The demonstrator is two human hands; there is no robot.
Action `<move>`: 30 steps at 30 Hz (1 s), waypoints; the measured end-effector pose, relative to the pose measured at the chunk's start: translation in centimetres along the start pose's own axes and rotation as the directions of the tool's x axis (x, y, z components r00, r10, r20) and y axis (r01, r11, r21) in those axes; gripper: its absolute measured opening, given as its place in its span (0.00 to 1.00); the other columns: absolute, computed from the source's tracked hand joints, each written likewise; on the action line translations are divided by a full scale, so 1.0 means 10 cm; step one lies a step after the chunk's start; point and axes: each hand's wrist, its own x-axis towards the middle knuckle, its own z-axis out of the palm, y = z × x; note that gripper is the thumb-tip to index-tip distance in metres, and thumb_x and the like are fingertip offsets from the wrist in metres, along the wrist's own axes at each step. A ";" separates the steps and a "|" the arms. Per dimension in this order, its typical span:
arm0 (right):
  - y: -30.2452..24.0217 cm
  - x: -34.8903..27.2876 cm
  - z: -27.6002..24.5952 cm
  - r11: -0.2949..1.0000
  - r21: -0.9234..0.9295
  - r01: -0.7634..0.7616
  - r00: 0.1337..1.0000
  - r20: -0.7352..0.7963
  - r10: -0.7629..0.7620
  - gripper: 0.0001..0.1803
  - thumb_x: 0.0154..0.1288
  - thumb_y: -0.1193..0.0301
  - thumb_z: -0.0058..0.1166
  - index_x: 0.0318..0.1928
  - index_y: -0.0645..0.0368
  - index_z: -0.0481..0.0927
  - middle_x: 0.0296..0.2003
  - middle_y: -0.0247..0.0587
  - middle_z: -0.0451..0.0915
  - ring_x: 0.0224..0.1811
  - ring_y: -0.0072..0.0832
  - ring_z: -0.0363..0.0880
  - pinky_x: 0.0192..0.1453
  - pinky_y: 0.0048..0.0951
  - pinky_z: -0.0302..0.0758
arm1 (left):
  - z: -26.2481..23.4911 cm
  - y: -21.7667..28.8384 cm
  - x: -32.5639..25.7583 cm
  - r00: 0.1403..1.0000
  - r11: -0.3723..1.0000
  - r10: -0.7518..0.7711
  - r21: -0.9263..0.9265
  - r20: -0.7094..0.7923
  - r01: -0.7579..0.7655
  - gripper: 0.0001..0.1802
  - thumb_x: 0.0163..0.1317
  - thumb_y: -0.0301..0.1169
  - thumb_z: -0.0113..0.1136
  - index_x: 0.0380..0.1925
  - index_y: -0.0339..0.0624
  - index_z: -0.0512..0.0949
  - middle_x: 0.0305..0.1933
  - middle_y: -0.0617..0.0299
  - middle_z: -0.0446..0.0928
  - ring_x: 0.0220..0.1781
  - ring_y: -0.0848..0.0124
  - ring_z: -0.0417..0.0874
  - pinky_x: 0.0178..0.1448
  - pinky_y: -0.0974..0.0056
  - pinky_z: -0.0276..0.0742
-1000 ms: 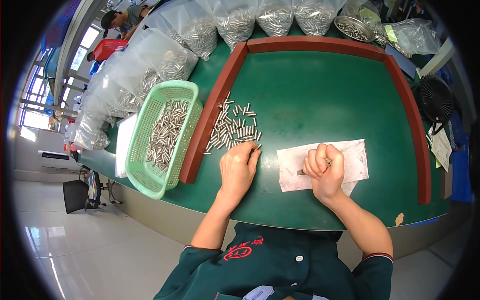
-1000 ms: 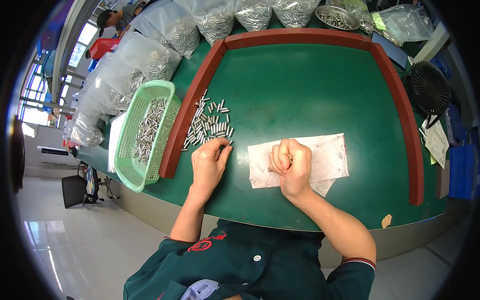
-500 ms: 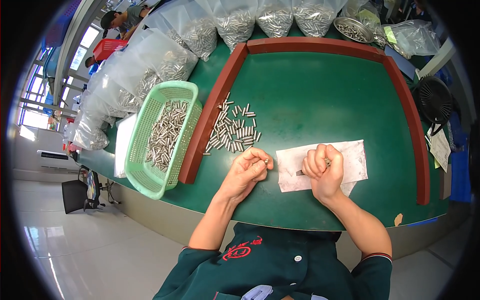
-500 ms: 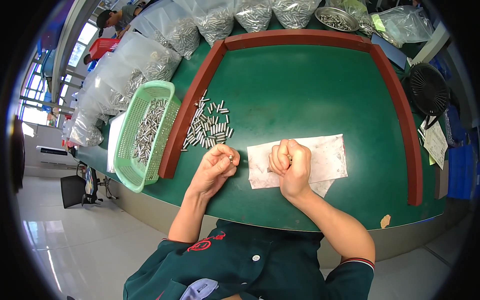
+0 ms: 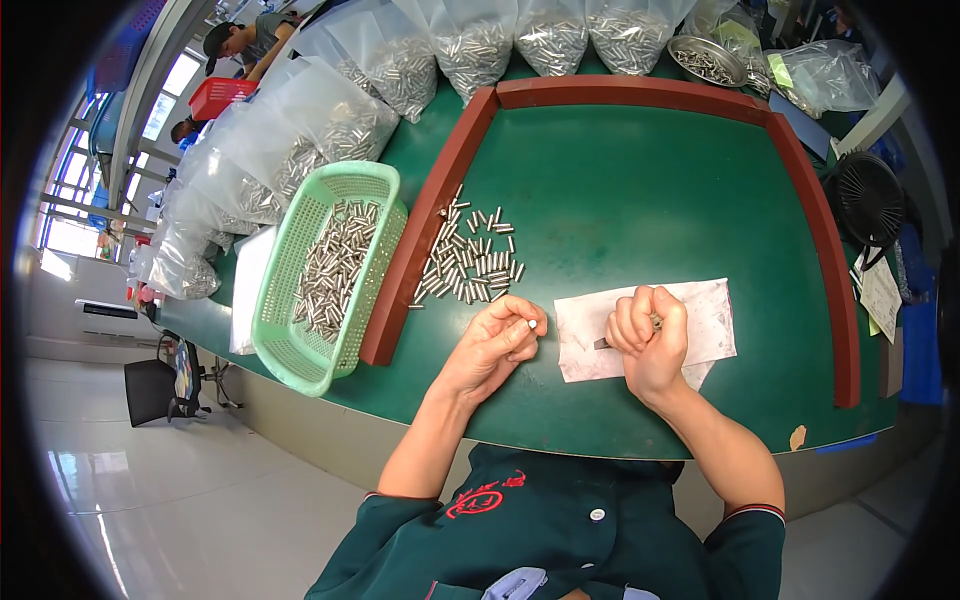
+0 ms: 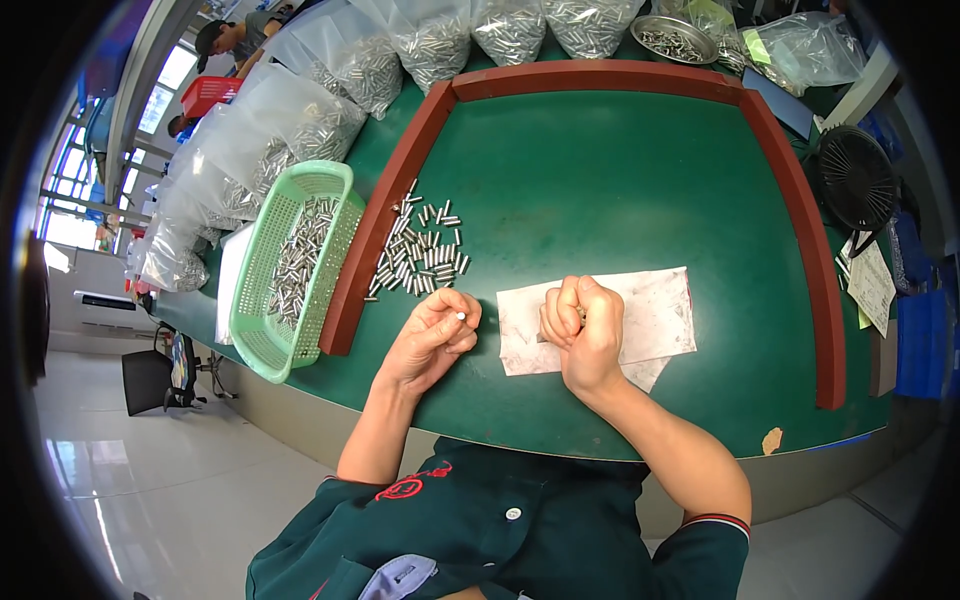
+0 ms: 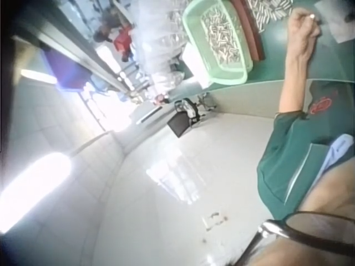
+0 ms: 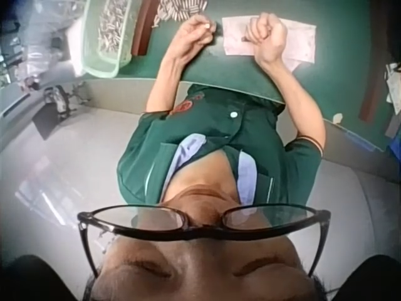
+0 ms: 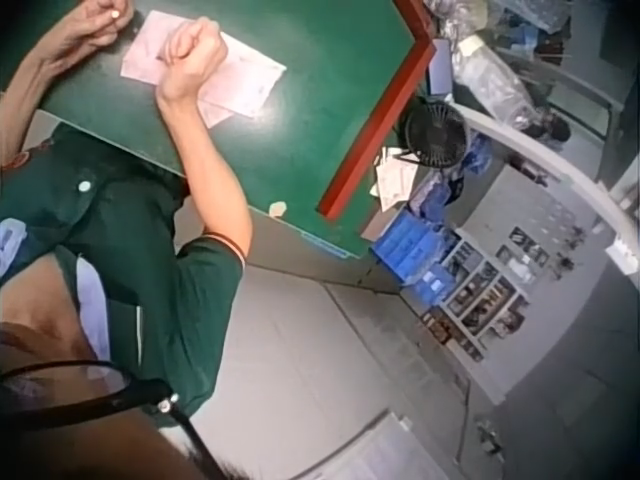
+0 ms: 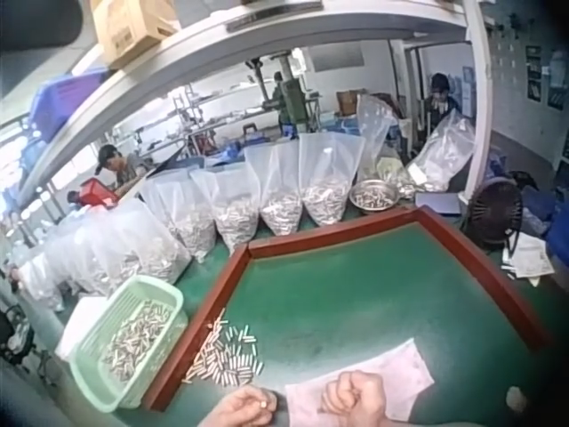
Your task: Assembling small metal components using a manual hand tool at a manufacturing workstation.
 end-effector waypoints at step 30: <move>-0.01 0.01 -0.05 0.996 0.070 0.055 0.998 0.012 -0.056 0.21 0.62 0.67 0.30 0.11 0.55 0.54 0.08 0.30 0.53 0.12 0.17 0.47 0.16 0.21 0.46 | 0.43 -0.26 0.11 0.916 0.010 0.364 0.983 0.166 -0.182 0.04 0.48 0.21 0.60 0.24 0.36 0.74 0.11 0.63 0.61 0.13 0.73 0.61 0.18 0.69 0.58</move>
